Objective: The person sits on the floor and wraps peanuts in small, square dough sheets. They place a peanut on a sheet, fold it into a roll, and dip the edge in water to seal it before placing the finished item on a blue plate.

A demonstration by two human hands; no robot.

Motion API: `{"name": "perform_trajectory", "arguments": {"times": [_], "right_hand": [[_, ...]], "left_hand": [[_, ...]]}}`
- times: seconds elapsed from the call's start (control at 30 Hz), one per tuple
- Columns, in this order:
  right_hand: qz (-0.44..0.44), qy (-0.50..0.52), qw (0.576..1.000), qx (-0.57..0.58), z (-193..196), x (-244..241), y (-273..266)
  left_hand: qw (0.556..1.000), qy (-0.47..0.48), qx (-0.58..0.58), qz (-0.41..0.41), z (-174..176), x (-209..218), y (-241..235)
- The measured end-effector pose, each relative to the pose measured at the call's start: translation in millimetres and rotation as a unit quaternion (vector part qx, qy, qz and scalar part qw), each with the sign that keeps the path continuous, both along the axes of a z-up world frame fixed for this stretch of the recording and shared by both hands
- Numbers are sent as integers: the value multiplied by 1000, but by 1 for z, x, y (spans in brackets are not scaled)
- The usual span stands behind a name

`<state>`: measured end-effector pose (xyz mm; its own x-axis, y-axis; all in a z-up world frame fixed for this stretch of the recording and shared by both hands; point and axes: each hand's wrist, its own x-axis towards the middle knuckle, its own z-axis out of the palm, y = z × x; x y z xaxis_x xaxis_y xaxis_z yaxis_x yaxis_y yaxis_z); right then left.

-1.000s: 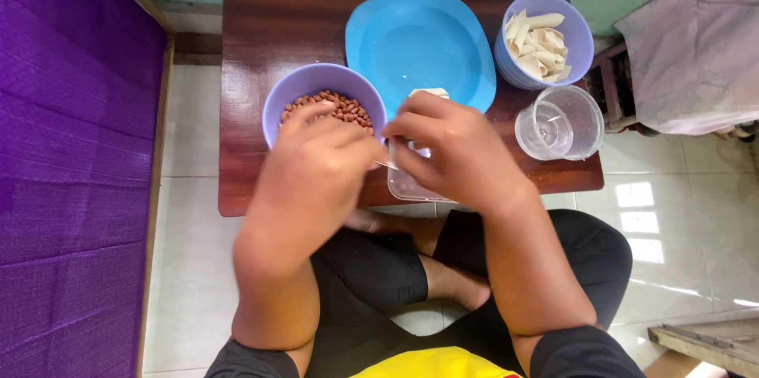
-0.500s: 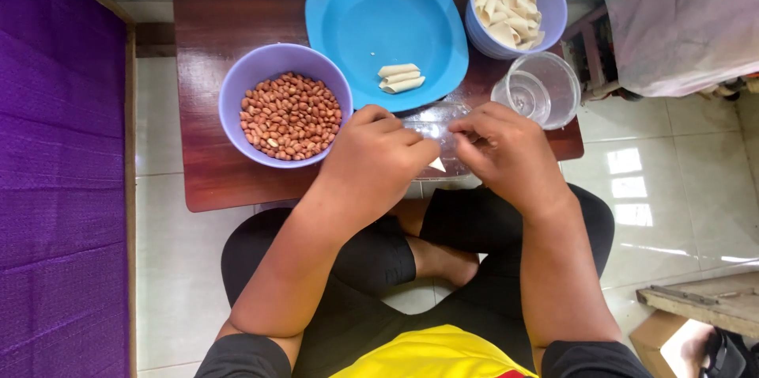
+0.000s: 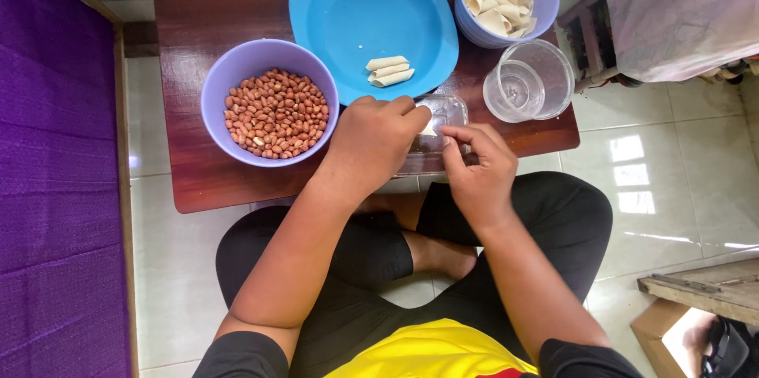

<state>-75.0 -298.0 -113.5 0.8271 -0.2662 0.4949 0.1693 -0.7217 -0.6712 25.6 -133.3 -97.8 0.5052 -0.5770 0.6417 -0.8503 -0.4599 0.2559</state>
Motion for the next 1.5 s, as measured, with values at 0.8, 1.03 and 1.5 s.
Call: {"name": "perform_trajectory", "arguments": {"times": [0.8,1.03,1.5], "right_hand": [[117,-25,992,35,24,42,-30],[174,-65,982,19,47,63,-32],[222,-56,972,50,7,59,-50]], "left_hand": [[955,239,157,-79,21,-1,7],[986,124,96,-54,15,-4,-4],[975,185,110,-59,18,1,-18]]}}
